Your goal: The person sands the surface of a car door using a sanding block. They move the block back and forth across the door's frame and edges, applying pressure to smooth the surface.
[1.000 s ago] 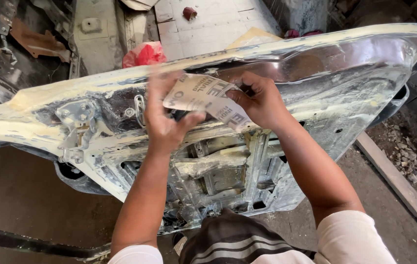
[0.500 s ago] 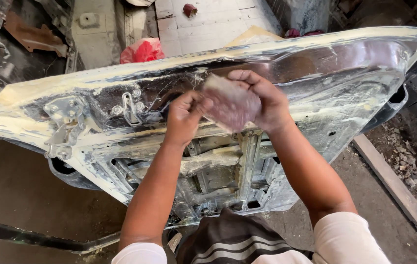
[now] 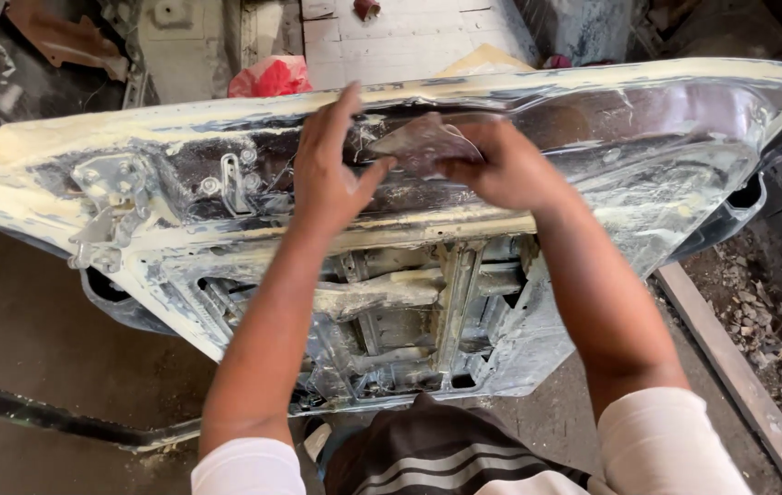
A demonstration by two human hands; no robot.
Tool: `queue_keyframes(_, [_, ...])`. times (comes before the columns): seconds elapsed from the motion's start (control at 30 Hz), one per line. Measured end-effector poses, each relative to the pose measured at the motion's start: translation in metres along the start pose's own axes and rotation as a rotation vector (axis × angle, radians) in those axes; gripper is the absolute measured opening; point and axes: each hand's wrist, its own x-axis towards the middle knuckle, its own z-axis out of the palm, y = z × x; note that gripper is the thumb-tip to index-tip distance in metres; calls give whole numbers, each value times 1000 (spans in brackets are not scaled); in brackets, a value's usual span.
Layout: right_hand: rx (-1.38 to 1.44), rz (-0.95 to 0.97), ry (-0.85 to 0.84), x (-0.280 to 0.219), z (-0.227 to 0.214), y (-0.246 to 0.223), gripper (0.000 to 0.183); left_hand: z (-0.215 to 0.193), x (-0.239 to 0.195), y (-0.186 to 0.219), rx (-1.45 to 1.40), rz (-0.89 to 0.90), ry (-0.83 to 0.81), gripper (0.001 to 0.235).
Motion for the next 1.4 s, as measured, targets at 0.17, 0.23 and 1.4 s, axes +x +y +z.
queue_keyframes(0.17, [-142,-42,69,49,-5,-32,24,-9,42,-52,71,51,-426,29])
queue_keyframes(0.23, [538,-412,147,69,4,-27,38,-11,52,-63,-149,-65,-274,18])
queue_keyframes(1.4, [-785,-321,483,77,19,52,62,-14,72,-122,295,294,-298,33])
